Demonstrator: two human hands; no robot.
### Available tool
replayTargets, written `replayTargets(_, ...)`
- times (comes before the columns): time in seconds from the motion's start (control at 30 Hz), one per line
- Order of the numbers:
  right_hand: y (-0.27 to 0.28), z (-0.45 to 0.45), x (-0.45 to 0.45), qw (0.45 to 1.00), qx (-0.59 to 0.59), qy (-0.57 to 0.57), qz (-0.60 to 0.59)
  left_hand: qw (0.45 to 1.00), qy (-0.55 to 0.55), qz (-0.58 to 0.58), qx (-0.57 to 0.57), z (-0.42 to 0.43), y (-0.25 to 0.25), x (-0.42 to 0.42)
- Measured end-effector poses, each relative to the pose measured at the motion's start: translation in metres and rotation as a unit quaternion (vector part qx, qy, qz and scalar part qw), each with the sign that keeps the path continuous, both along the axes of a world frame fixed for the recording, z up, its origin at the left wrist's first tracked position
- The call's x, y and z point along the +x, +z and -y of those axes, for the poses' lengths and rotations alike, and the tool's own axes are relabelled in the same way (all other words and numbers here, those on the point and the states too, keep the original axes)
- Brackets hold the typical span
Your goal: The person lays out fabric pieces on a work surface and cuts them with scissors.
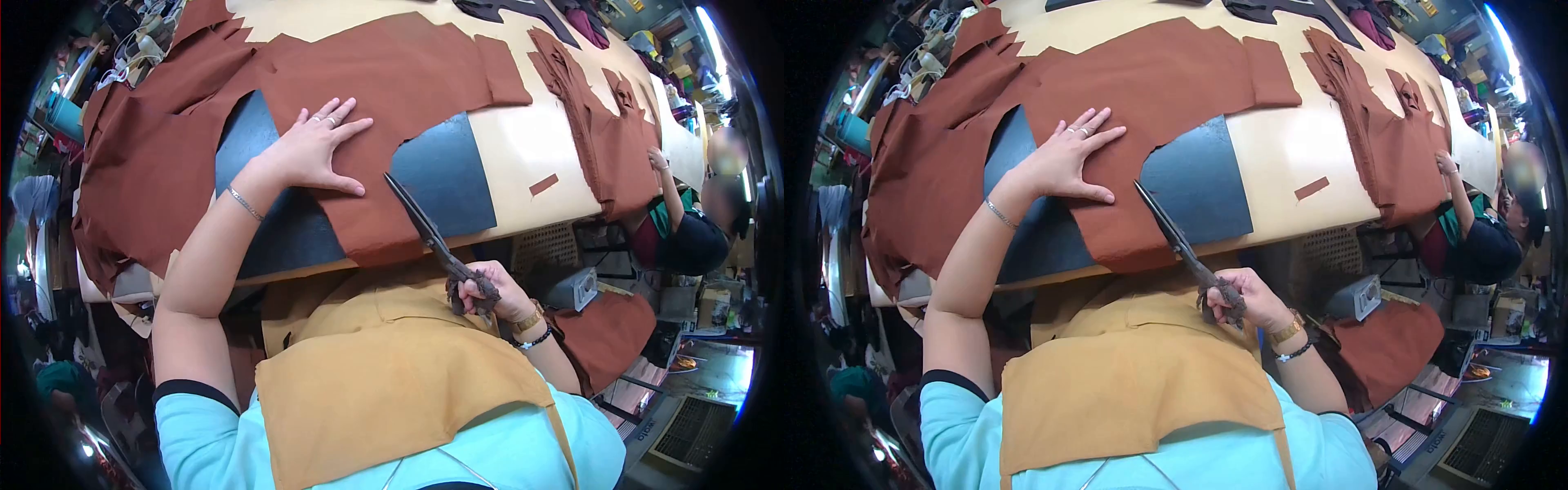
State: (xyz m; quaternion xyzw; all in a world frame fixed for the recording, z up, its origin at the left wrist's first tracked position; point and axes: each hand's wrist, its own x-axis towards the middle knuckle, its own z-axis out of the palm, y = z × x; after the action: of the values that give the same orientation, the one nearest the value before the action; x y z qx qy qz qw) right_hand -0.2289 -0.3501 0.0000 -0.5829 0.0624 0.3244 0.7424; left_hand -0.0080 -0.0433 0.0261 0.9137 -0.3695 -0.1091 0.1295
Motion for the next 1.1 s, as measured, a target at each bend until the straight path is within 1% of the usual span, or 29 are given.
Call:
replayTargets(0.07,0.002,-0.002,0.001,1.000,0.008,-0.003,-0.006,1.000,0.004,0.027,0.013,-0.001,-0.001,-0.006)
replayTargets(0.13,0.007,-0.006,0.003,1.000,0.001,-0.007,-0.010,0.999,0.010,0.041,0.002,-0.002,-0.006,-0.009)
replayTargets(0.27,-0.003,-0.007,0.009,1.000,0.000,0.001,-0.001,0.997,0.021,0.074,-0.003,-0.002,-0.015,-0.016)
replayTargets(0.37,0.004,-0.003,0.009,1.000,0.010,-0.009,0.000,0.996,0.023,0.084,-0.004,-0.004,-0.018,-0.016)
replayTargets(0.4,0.009,-0.004,0.005,1.000,-0.008,-0.017,0.008,0.996,0.022,0.083,-0.004,-0.005,-0.018,-0.015)
replayTargets(0.5,0.009,0.016,-0.008,0.999,0.052,-0.002,-0.010,0.997,0.018,0.079,-0.004,-0.006,-0.016,-0.011)
replayTargets(0.53,0.012,0.021,-0.010,0.999,0.030,0.017,-0.006,0.997,0.015,0.078,-0.002,-0.007,-0.015,-0.009)
replayTargets(0.63,0.018,0.026,-0.016,0.998,0.032,0.012,-0.043,0.996,-0.001,0.091,-0.007,-0.009,-0.016,-0.008)
replayTargets(0.77,0.006,0.014,-0.007,0.998,0.059,0.024,-0.003,0.996,-0.012,0.084,0.000,-0.008,-0.014,-0.017)
replayTargets(0.8,0.006,0.010,-0.004,0.999,0.046,0.021,-0.015,0.996,-0.010,0.086,0.000,-0.007,-0.014,-0.021)
replayTargets(0.9,0.004,-0.009,0.007,1.000,0.021,0.010,0.006,0.996,0.001,0.091,0.002,-0.005,-0.016,-0.031)
replayTargets(1.03,-0.002,-0.015,0.009,0.998,0.062,-0.004,0.000,0.995,0.031,0.090,0.000,-0.002,-0.017,-0.042)
replayTargets(1.1,-0.005,-0.016,0.007,0.998,0.053,-0.009,-0.014,0.995,0.051,0.091,0.002,-0.001,-0.017,-0.048)
